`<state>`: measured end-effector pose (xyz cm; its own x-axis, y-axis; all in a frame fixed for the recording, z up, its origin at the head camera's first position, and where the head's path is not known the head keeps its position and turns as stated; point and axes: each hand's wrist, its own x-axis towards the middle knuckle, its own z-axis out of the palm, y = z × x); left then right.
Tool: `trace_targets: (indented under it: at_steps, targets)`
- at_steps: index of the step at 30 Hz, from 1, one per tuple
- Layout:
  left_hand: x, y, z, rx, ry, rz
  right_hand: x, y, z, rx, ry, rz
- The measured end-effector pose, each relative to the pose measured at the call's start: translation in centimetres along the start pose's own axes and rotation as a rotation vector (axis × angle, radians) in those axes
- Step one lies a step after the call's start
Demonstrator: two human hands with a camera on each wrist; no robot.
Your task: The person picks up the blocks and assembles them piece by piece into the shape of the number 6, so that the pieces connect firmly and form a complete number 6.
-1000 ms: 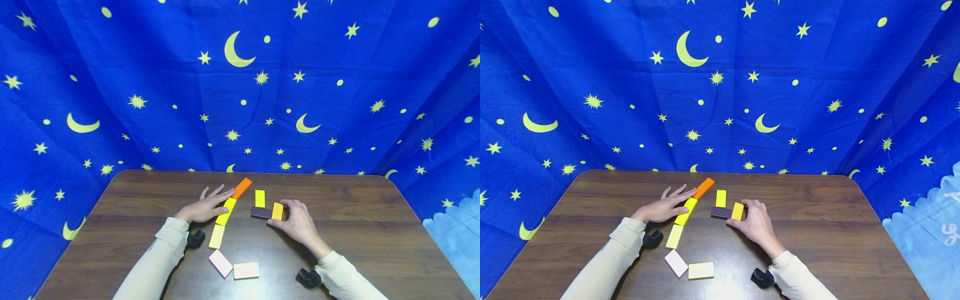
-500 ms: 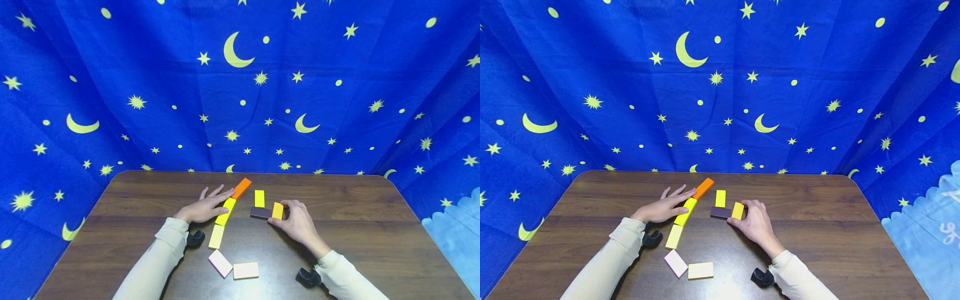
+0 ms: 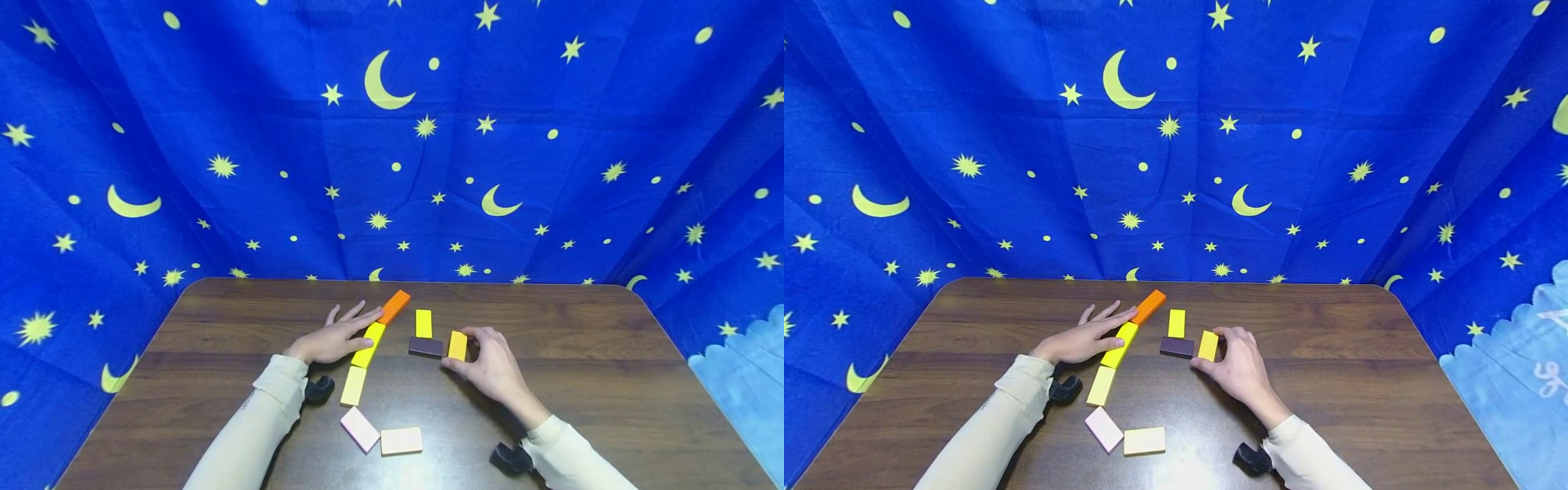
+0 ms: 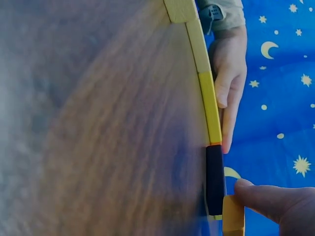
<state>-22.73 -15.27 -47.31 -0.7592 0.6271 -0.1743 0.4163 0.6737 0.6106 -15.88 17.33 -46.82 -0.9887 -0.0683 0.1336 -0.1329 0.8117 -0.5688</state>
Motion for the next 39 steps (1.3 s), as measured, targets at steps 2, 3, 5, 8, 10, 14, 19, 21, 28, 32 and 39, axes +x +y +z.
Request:
trace_targets:
  at_steps: [2, 3, 5, 8, 10, 14, 19, 21, 28, 32, 39]
  targets:
    - [0.0, 0.0, 0.0, -0.002, 0.006, 0.010, -0.1, 0.0, -0.1, 0.002, 0.010, -0.012]
    - [0.0, 0.0, 0.0, -0.003, 0.005, 0.009, -0.2, 0.0, -0.2, 0.002, 0.014, -0.014]
    - [-0.1, 0.1, 0.0, -0.005, 0.005, 0.010, -0.4, -0.1, -0.3, 0.003, 0.023, -0.028]
    - [-0.1, 0.1, 0.0, -0.013, 0.004, 0.017, -0.9, -0.2, -0.4, 0.006, 0.025, -0.041]
    - [0.0, 0.0, 0.0, -0.015, 0.004, 0.018, -1.2, -0.4, -0.5, 0.011, 0.022, -0.049]
    - [0.1, -0.1, 0.0, -0.021, 0.010, 0.025, -2.0, -0.7, -0.6, 0.015, 0.024, -0.071]
    - [0.1, -0.1, 0.0, -0.017, 0.011, 0.026, -2.7, -1.0, -0.4, 0.008, 0.037, -0.114]
    - [0.0, -0.1, 0.0, -0.015, 0.011, 0.027, -3.0, -1.1, -0.3, 0.006, 0.039, -0.128]
    - [0.0, -0.1, 0.0, -0.006, 0.010, 0.031, -3.9, -1.7, 0.1, -0.005, 0.004, -0.144]
    - [0.0, 0.0, 0.1, -0.002, 0.015, 0.039, -4.3, -2.0, 0.4, -0.014, -0.009, -0.157]
    - [-0.1, 0.1, 0.0, -0.003, 0.013, 0.041, -4.9, -2.5, 0.9, -0.047, -0.057, -0.147]
